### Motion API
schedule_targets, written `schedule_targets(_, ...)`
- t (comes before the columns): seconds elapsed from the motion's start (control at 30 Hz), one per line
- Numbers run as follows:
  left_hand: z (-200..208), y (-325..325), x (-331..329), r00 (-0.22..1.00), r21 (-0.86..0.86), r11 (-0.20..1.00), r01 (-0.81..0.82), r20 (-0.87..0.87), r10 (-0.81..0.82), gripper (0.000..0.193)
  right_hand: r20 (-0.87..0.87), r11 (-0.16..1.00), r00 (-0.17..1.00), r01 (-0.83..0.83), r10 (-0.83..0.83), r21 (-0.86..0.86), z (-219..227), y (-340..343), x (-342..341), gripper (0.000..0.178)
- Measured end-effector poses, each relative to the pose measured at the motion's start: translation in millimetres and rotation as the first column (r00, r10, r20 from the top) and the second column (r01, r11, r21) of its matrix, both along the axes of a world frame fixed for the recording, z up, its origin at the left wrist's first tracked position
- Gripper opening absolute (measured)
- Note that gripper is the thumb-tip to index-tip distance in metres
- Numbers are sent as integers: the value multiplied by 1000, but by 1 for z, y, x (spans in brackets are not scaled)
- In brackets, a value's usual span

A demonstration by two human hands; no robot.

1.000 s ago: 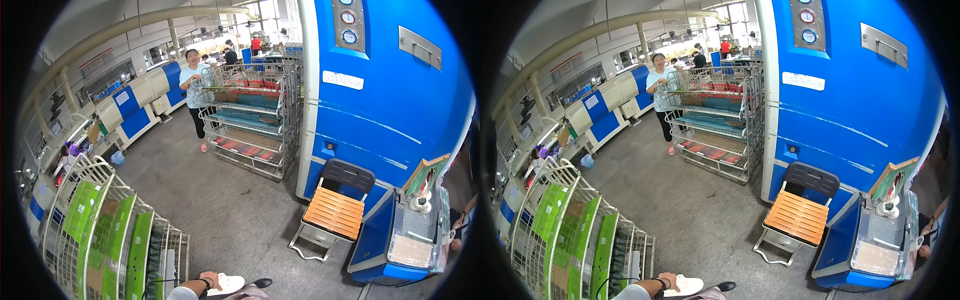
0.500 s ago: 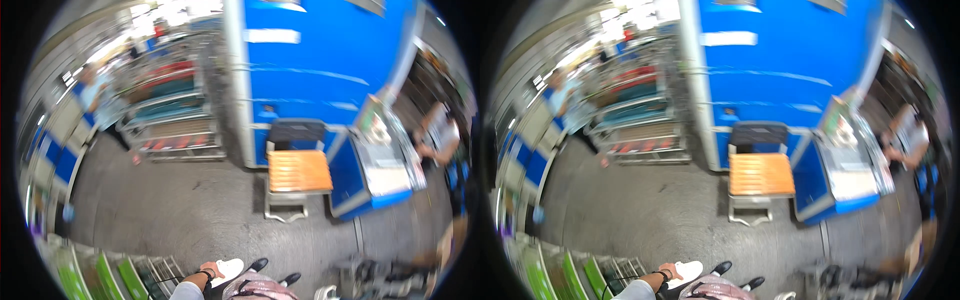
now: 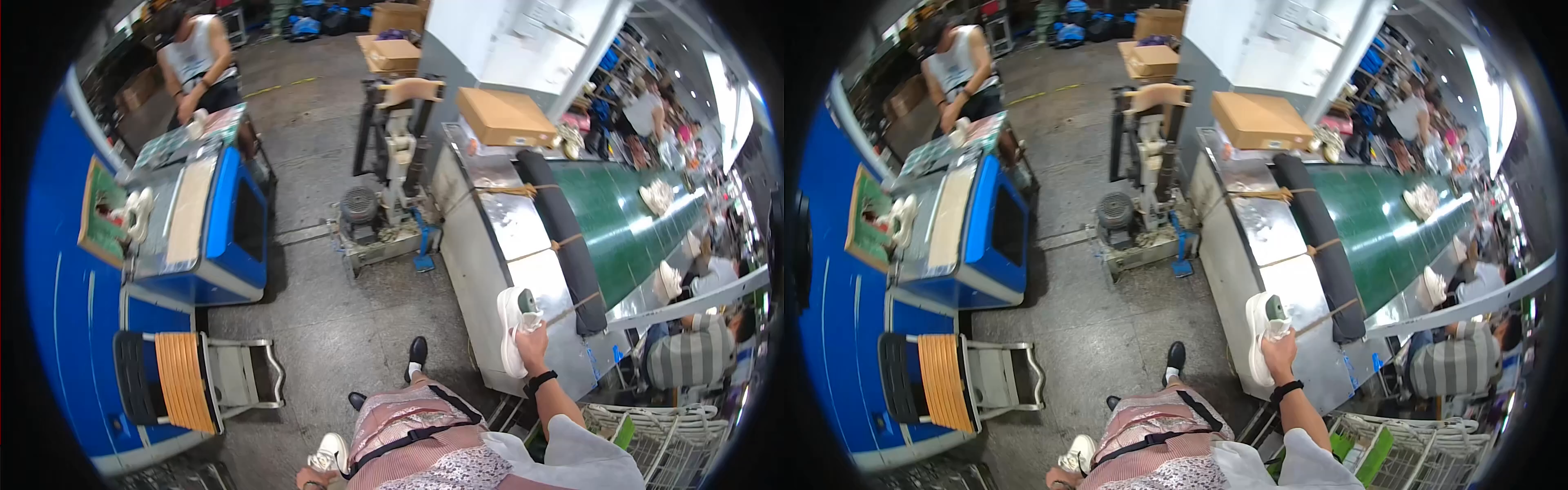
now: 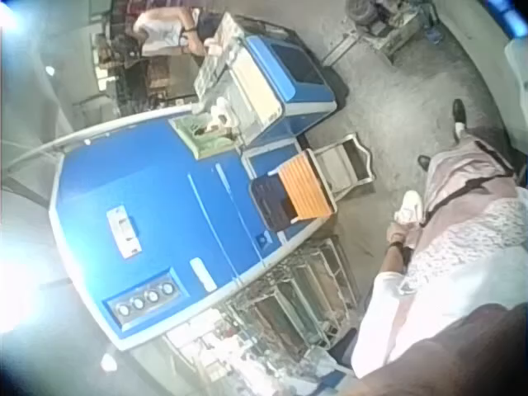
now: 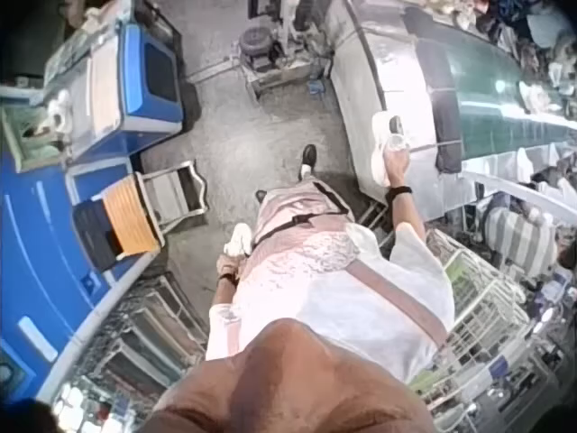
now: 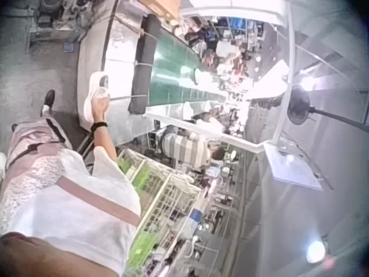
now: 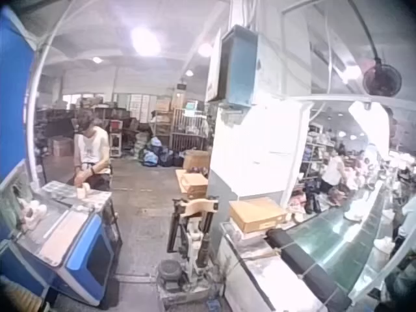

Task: Inserting shoe lasts into shoes and using a lasting machine on a production line.

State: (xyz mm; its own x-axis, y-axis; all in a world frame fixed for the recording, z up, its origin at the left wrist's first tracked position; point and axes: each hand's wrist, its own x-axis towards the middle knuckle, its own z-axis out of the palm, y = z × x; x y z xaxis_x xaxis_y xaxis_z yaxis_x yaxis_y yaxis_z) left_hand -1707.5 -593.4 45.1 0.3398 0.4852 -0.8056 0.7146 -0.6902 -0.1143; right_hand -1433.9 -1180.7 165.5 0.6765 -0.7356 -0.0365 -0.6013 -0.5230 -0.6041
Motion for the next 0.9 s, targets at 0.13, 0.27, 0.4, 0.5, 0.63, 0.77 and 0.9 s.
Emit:
schedule_targets(0.13,47,-34,146,943,160,936,313,70,-327,78,15,979,989,151,-150,-137,-28,-116,-1,60)
schedule_targets(0.27,99,-94,259,840,203,889,410,296,-455,80,42,995,996,80,-78,-63,-22,-162,33,63)
schedule_targets(0.4,177,-189,357,584,177,813,554,614,-531,62,312,895,944,41,112,-445,30,-103,82,65)
schedule_targets(0.5,209,-247,412,87,207,631,748,912,-402,55,256,817,962,-224,97,532,51,-18,118,57)
schedule_targets(0.63,259,-316,474,-249,350,371,860,923,-294,50,225,-483,972,-169,61,859,64,45,162,70)
schedule_targets(0.77,247,-335,521,-299,393,479,785,917,-263,64,418,-373,903,-354,103,857,115,43,216,65)
schedule_targets(0.9,212,-347,578,-33,115,543,832,987,-159,90,604,291,744,-668,287,685,105,44,296,84)
